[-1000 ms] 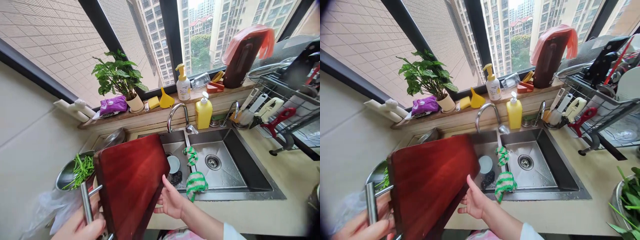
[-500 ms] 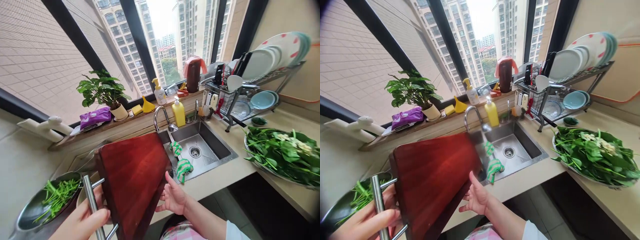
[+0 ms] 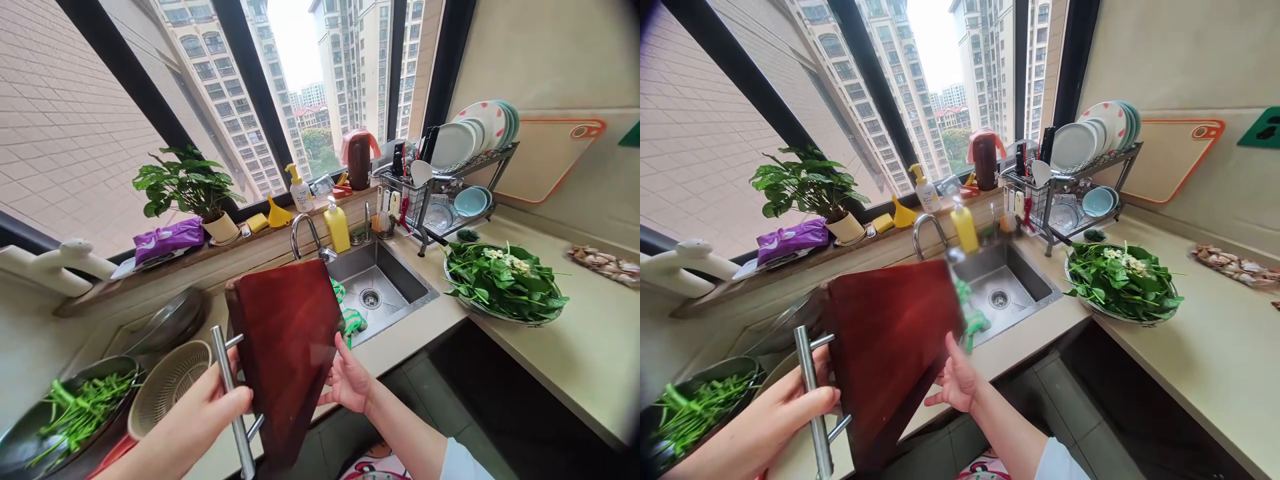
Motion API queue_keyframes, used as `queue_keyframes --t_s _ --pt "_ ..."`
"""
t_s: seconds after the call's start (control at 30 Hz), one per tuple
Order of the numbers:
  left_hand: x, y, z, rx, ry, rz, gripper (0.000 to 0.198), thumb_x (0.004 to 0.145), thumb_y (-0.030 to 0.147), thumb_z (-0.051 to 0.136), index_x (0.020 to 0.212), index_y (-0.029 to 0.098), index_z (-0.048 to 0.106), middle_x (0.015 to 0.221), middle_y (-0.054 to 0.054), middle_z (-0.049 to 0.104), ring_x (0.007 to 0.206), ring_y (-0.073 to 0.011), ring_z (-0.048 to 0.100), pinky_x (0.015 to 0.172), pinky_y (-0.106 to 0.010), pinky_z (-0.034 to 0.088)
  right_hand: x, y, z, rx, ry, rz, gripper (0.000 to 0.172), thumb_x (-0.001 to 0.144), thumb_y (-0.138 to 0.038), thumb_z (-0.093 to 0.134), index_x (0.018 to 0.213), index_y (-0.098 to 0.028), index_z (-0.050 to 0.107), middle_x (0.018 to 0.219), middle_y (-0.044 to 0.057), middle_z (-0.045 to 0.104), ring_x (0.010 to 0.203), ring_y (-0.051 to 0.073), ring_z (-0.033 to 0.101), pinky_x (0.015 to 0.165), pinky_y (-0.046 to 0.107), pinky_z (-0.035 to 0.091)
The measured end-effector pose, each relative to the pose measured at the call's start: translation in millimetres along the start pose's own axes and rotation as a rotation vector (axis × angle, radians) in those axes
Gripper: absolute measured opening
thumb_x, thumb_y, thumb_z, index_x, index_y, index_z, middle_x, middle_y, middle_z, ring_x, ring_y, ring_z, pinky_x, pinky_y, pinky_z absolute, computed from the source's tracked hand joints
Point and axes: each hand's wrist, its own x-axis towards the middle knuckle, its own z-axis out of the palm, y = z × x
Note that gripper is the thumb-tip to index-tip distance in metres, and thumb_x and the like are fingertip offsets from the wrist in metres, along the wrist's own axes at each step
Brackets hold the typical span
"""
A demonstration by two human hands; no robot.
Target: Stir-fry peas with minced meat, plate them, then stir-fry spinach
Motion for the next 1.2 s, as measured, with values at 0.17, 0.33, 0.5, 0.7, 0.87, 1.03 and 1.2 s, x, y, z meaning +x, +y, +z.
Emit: queue_keyframes --t_s 0.17,0.33,0.5,0.7,0.87,1.03,1.2 --pt "2.8 33.5 34.7 0.079 -0.072 0.036 0.041 0.053 0.025 0.064 0.093 0.02 0.057 0.061 0.005 0.06 0.061 -0.0174 0.053 0.062 -0.03 0.046 -5.0 -14.0 -26.6 -0.063 -0.047 0.07 0.088 0.074 -0.088 0.025 0.108 -0.017 0.064 0.1 0.011 0.067 0.098 0.022 0.06 0.093 0.047 0.042" --pt "10.2 75.2 66.9 -0.036 -0.067 -0.04 0.03 0.052 0.022 0.058 0.081 0.022 0.05 0.054 0.011 0.05 0.051 -0.0118 0.047 0.051 -0.024 0.04 -9.8 -78.9 -68.3 -0.665 0.121 0.111 0.076 0.079 -0.081 0.035 0.088 -0.012 0.067 0.094 0.016 0.069 0.089 0.027 0.065 0.084 0.048 0.046" --pt "16.2 106.7 91.2 -0.08 0.02 -0.06 0.026 0.049 0.018 0.054 0.072 0.022 0.043 0.05 0.012 0.044 0.046 -0.0086 0.041 0.046 -0.021 0.033 2.2 -166.7 -115.5 -0.924 0.374 -0.221 0.045 0.089 -0.054 0.043 0.116 -0.023 0.063 0.127 0.01 0.059 0.121 0.028 0.049 0.096 0.043 0.038" --pt "13.8 122.0 117.6 -0.09 0.092 -0.048 0.023 0.051 0.019 0.054 0.072 0.022 0.043 0.053 0.01 0.045 0.048 -0.009 0.04 0.045 -0.02 0.031 4.8 -156.6 -156.1 -1.198 0.574 -0.377 0.045 0.079 -0.023 0.059 0.124 -0.015 0.058 0.153 0.017 0.023 0.143 0.037 0.011 0.111 0.05 0.016" --pt "13.0 124.2 132.5 -0.033 0.153 -0.032 0.025 0.053 0.022 0.054 0.077 0.021 0.047 0.055 0.01 0.044 0.05 -0.0096 0.039 0.046 -0.02 0.032 -7.0 -120.2 -181.5 -1.245 0.458 -0.31 0.034 0.078 -0.022 0.056 0.111 -0.016 0.064 0.129 0.018 0.052 0.128 0.034 0.041 0.105 0.045 0.029" --pt "12.7 124.1 137.9 -0.021 0.141 -0.024 0.025 0.056 0.022 0.056 0.079 0.021 0.046 0.056 0.01 0.046 0.051 -0.0085 0.038 0.047 -0.019 0.031 -19.1 -89.3 -181.1 -1.141 0.289 -0.211 0.023 0.077 -0.026 0.057 0.096 -0.018 0.068 0.106 0.011 0.066 0.107 0.028 0.057 0.097 0.039 0.038" --pt "10.8 127.4 140.5 -0.024 0.106 -0.021 0.021 0.057 0.022 0.054 0.075 0.022 0.043 0.055 0.01 0.045 0.053 -0.0104 0.043 0.05 -0.021 0.036 -32.5 -61.1 -158.5 -0.978 0.181 -0.066 0.02 0.075 -0.036 0.062 0.086 -0.02 0.066 0.088 0.004 0.066 0.089 0.022 0.059 0.082 0.035 0.044"
